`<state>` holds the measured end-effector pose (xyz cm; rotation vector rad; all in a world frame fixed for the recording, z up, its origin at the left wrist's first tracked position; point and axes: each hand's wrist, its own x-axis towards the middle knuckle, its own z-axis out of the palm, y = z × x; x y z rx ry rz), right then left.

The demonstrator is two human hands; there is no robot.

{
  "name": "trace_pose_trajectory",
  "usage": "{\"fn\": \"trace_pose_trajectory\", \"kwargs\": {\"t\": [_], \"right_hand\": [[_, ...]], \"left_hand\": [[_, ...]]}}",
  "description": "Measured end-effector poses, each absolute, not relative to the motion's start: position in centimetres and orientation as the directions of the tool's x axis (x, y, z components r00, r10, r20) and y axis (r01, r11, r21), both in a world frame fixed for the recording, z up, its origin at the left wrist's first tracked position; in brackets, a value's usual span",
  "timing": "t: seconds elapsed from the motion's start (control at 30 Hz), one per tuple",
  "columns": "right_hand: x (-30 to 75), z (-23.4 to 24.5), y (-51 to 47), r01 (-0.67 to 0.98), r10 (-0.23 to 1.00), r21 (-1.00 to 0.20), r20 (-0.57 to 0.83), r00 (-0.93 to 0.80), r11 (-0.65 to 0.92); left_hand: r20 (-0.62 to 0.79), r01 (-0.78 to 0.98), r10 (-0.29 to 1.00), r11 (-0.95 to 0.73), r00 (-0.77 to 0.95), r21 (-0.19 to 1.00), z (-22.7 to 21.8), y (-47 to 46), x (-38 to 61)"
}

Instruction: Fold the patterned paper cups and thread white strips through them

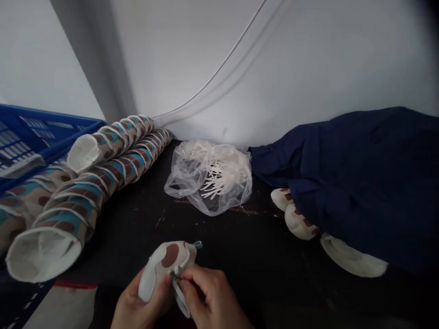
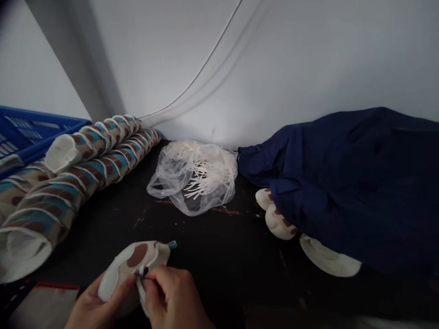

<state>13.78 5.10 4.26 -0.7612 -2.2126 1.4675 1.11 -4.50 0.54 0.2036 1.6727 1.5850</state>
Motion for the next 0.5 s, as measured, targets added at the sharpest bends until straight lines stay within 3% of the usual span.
{"fn": "trace_pose_trajectory", "kwargs": {"t": [0.37,0.5], "right_hand": [[13.89,4.54,5.56,0.246,0.594,-0.914,-0.007,-0.805,0.323],[13.92,4.54,5.48,0.26,0.602,-0.912,-0.018,-0.798,0.316]], "left_hand": [[-0.466,-0.374,0.641,0.285,-0.609,0.882,0.69,-5.05,0.75],[-0.453,-0.4,0.662,0.244,-0.598,0.884,0.49,-5.12,0.75]]}}
